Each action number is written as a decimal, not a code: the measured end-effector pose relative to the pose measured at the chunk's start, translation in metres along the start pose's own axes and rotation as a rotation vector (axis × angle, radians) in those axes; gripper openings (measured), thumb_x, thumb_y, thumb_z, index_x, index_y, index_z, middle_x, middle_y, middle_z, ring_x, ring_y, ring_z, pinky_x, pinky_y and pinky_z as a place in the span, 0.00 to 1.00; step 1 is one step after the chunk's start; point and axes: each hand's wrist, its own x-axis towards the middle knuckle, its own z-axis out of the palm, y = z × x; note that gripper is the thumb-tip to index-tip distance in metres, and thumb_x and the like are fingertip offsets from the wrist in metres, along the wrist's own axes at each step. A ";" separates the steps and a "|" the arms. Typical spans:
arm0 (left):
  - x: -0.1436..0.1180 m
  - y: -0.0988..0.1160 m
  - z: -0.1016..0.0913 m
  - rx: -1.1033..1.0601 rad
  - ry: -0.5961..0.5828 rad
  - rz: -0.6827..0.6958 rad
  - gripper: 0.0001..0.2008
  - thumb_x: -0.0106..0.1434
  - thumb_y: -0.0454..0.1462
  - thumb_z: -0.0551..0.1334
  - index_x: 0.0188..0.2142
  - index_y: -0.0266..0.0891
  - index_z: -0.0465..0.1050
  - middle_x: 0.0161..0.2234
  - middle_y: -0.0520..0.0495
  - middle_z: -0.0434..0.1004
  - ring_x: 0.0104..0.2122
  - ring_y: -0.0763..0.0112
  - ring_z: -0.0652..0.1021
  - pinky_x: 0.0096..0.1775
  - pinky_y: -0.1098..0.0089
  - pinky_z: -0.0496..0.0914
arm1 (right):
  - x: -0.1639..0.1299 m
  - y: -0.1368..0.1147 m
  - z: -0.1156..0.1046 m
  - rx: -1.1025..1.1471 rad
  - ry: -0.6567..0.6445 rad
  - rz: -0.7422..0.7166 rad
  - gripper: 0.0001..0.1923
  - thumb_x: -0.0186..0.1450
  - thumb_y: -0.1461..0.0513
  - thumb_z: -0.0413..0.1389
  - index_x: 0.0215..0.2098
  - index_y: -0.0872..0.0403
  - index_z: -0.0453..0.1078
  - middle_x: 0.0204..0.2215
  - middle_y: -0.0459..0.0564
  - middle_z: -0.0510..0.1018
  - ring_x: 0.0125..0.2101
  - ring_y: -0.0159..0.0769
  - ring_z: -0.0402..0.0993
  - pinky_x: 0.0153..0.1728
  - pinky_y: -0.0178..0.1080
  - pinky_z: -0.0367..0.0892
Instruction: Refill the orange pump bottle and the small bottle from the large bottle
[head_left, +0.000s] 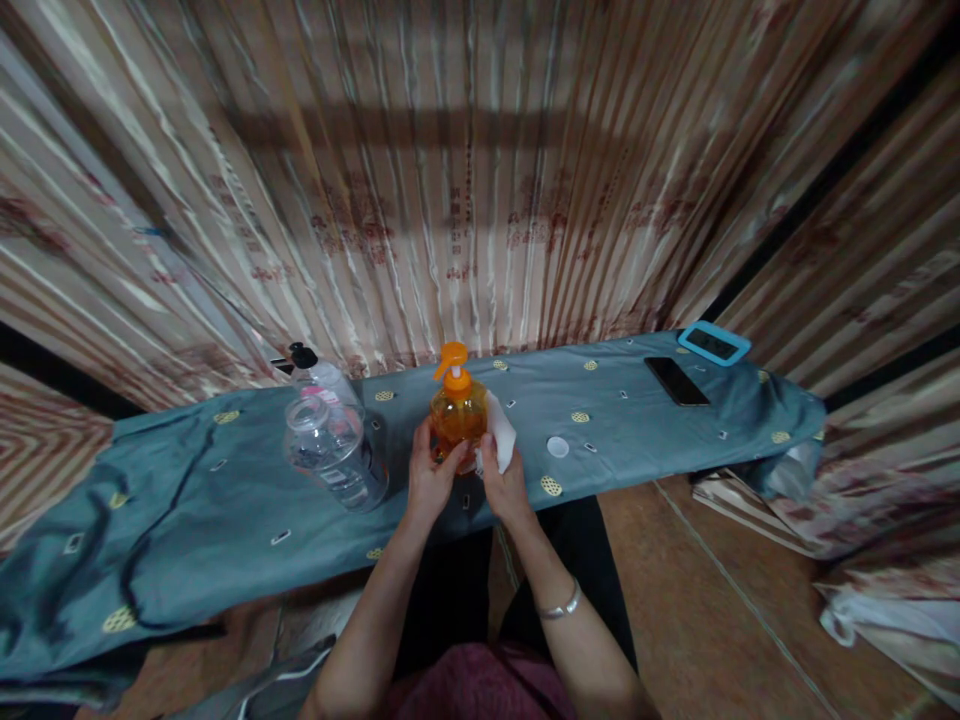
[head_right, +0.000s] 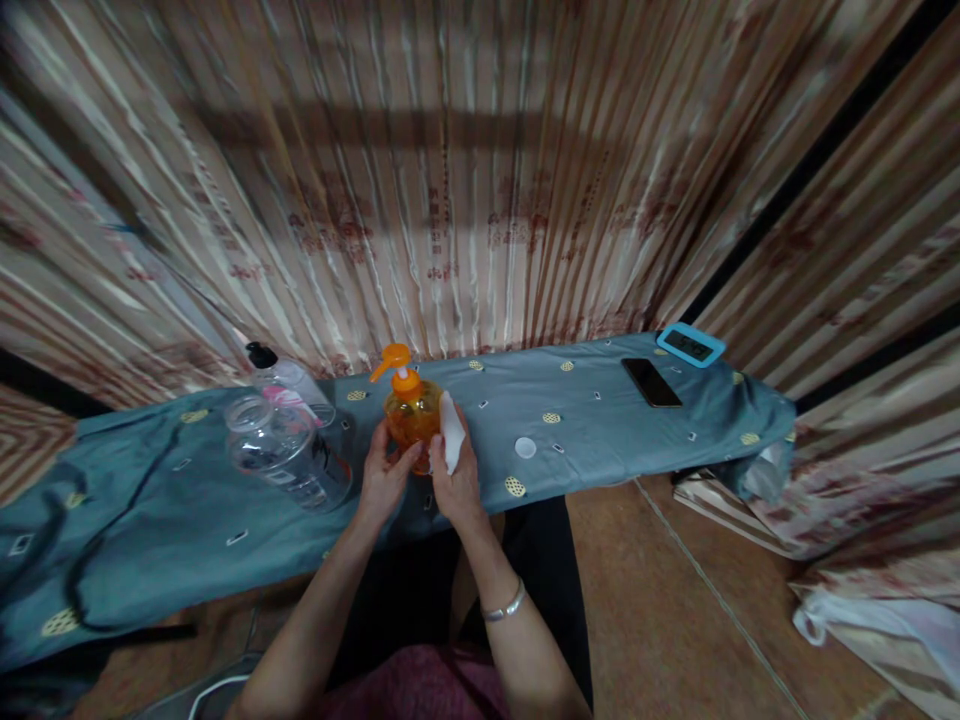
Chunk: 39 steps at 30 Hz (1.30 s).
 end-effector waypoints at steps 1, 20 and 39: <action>0.001 0.001 0.001 -0.012 0.002 -0.013 0.31 0.62 0.48 0.73 0.62 0.44 0.71 0.58 0.40 0.77 0.59 0.54 0.79 0.57 0.57 0.78 | 0.001 0.008 -0.002 -0.005 0.009 0.035 0.37 0.76 0.39 0.51 0.72 0.53 0.64 0.67 0.62 0.72 0.68 0.53 0.68 0.69 0.64 0.61; 0.001 0.000 0.002 -0.030 -0.081 -0.046 0.45 0.54 0.46 0.75 0.68 0.41 0.65 0.58 0.38 0.83 0.58 0.46 0.82 0.61 0.50 0.77 | -0.009 -0.019 0.012 -0.164 -0.018 -0.201 0.45 0.76 0.38 0.48 0.81 0.51 0.43 0.79 0.62 0.50 0.77 0.56 0.47 0.74 0.64 0.50; 0.003 0.025 -0.014 -0.152 -0.143 -0.159 0.31 0.69 0.54 0.61 0.63 0.40 0.75 0.65 0.39 0.79 0.67 0.50 0.75 0.71 0.51 0.65 | -0.017 0.006 0.023 -0.611 -0.015 -0.524 0.46 0.77 0.60 0.51 0.82 0.44 0.27 0.80 0.57 0.24 0.78 0.66 0.36 0.71 0.68 0.55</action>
